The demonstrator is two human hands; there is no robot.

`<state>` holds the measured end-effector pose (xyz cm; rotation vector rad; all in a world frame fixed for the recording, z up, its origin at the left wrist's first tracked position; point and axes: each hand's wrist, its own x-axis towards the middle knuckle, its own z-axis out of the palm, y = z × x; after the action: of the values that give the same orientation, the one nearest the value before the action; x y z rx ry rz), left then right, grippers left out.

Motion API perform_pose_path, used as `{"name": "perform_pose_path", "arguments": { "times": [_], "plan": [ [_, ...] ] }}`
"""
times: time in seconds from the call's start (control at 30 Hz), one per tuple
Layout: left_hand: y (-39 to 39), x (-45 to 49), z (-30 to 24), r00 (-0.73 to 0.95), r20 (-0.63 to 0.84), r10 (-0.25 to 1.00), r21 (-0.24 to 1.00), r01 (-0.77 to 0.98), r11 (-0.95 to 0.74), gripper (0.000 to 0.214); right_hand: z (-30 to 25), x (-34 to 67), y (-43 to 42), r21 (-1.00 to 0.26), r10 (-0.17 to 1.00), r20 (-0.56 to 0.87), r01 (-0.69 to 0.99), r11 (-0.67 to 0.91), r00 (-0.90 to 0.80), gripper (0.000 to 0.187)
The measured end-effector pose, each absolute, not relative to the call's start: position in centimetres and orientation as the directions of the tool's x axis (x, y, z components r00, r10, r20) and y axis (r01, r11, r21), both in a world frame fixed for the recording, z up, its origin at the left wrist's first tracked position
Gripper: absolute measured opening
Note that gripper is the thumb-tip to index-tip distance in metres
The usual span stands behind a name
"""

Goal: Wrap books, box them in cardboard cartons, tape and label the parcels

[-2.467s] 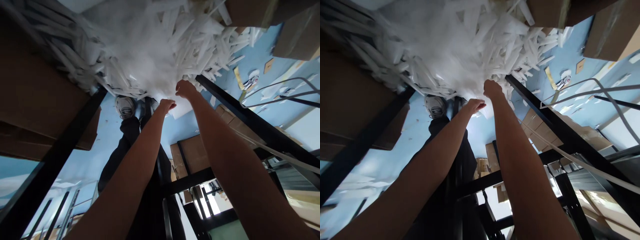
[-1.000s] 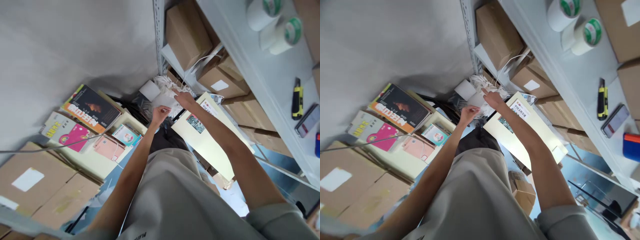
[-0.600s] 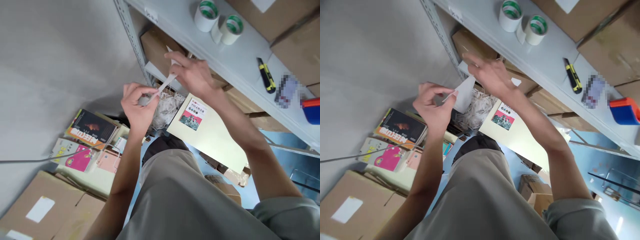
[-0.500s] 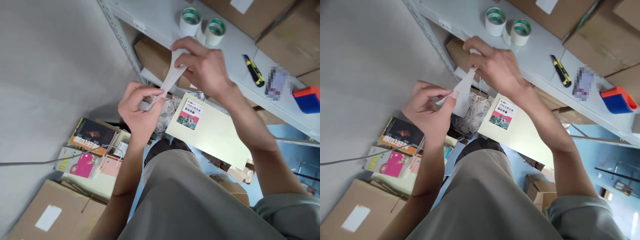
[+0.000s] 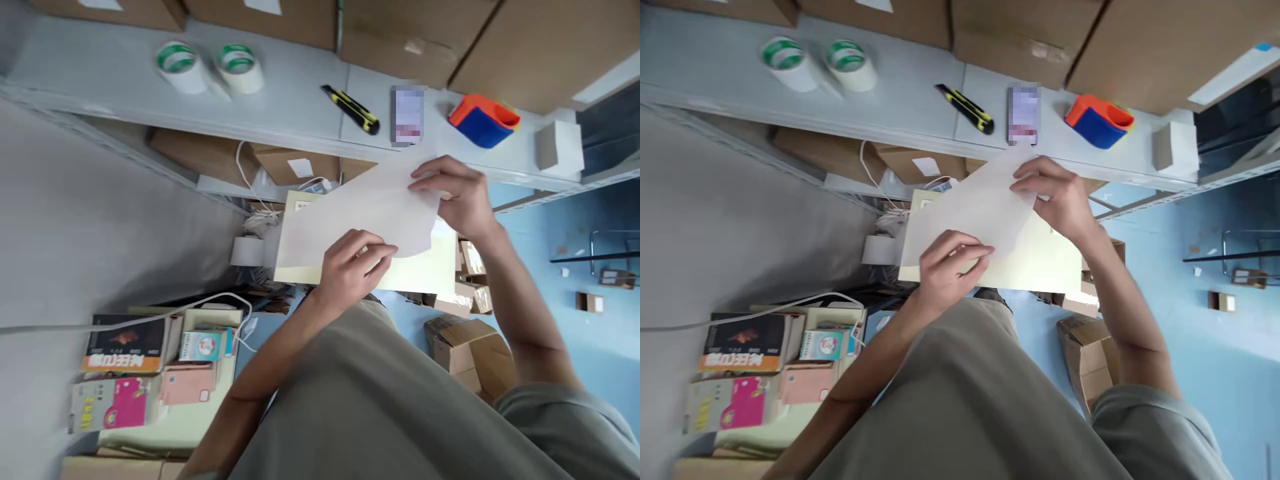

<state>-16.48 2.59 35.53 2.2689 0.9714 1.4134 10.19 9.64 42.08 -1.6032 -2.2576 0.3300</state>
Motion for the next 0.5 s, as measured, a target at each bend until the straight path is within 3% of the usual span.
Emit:
{"name": "perform_pose_path", "arguments": {
  "times": [0.17,0.37,0.5],
  "plan": [
    [1.1,-5.9,27.6,0.431,0.512,0.743,0.667,0.346,-0.66,0.02,33.0,19.5,6.9,-0.323,0.976,-0.088,0.933,0.16,-0.198,0.044],
    [0.1,1.1,17.6,0.532,0.073,0.843,0.786,0.49,-0.377,0.024,25.0,25.3,4.2,-0.215,0.966,-0.24,0.976,0.044,-0.097,0.058],
    [-0.7,4.0,12.5,0.577,-0.11,0.809,0.791,0.544,-0.28,0.028,20.6,24.4,2.8,-0.314,0.958,-0.275,0.949,-0.006,-0.085,0.054]
  ]
}}
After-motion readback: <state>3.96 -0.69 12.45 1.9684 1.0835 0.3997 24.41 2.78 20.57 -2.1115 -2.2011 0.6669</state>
